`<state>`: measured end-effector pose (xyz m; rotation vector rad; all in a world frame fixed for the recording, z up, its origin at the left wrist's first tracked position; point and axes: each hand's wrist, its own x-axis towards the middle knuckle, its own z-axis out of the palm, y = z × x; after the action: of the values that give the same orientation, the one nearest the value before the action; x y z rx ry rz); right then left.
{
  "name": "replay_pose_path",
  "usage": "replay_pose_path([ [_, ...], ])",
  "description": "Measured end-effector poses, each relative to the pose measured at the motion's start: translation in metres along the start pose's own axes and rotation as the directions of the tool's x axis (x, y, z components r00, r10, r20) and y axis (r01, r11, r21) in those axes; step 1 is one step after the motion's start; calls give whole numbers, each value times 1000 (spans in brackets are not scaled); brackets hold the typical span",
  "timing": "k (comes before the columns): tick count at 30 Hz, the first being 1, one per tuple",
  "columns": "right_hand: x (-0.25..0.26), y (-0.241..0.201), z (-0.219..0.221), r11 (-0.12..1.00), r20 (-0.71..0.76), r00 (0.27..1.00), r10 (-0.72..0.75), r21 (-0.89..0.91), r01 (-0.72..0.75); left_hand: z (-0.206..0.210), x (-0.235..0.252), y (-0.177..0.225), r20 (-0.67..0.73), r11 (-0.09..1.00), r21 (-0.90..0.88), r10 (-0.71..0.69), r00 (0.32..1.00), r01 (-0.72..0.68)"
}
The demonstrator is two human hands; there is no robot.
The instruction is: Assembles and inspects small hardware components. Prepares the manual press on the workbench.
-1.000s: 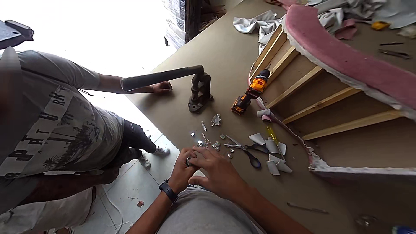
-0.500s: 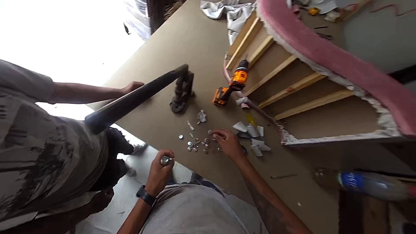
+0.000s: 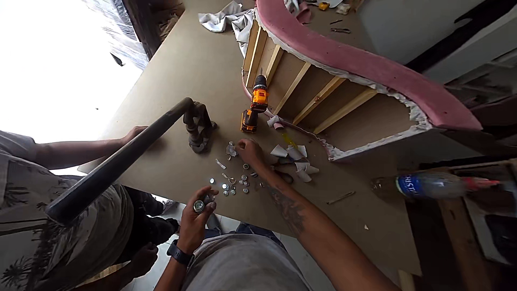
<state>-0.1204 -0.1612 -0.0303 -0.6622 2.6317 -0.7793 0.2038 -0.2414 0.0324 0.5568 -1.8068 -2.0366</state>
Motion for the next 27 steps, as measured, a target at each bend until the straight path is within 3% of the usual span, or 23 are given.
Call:
replay_pose_path([
  [2,14,-10,10,999,27,1000,-5,-36,6,9,4,8,0,999,11,47,999,-47],
  [4,13,-15,-2,996,24,999,-41,81,38,18,5,10,-18,997,4,75,997,-75],
  [6,-27,-35,-57,947,76,983,-166,290,138,20,2,11,-43,996,32,84,996,-83],
  [7,-48,-35,-76,888,-18,943,-333,332,319,20,0,10,-59,994,57,92,994,-88],
  [9,-65,-39,-105,664,-263,718,-644,273,696,18,-1,11,-95,985,126,133,986,-121],
  [11,-93,-48,-139,436,-401,486,-777,214,874,19,-4,14,-152,976,156,173,973,-149],
  [14,-131,-51,-170,256,-469,346,-812,247,935,23,-3,24,-187,968,122,241,952,-221],
  [16,-144,-46,-177,217,-482,324,-814,265,939,29,0,34,-177,954,140,287,942,-264],
  [25,-175,-45,-183,210,-569,397,-720,367,906,56,19,67,-42,901,159,415,909,-404],
  [27,-179,-49,-183,220,-568,443,-694,418,881,57,20,69,-33,901,149,416,909,-408],
])
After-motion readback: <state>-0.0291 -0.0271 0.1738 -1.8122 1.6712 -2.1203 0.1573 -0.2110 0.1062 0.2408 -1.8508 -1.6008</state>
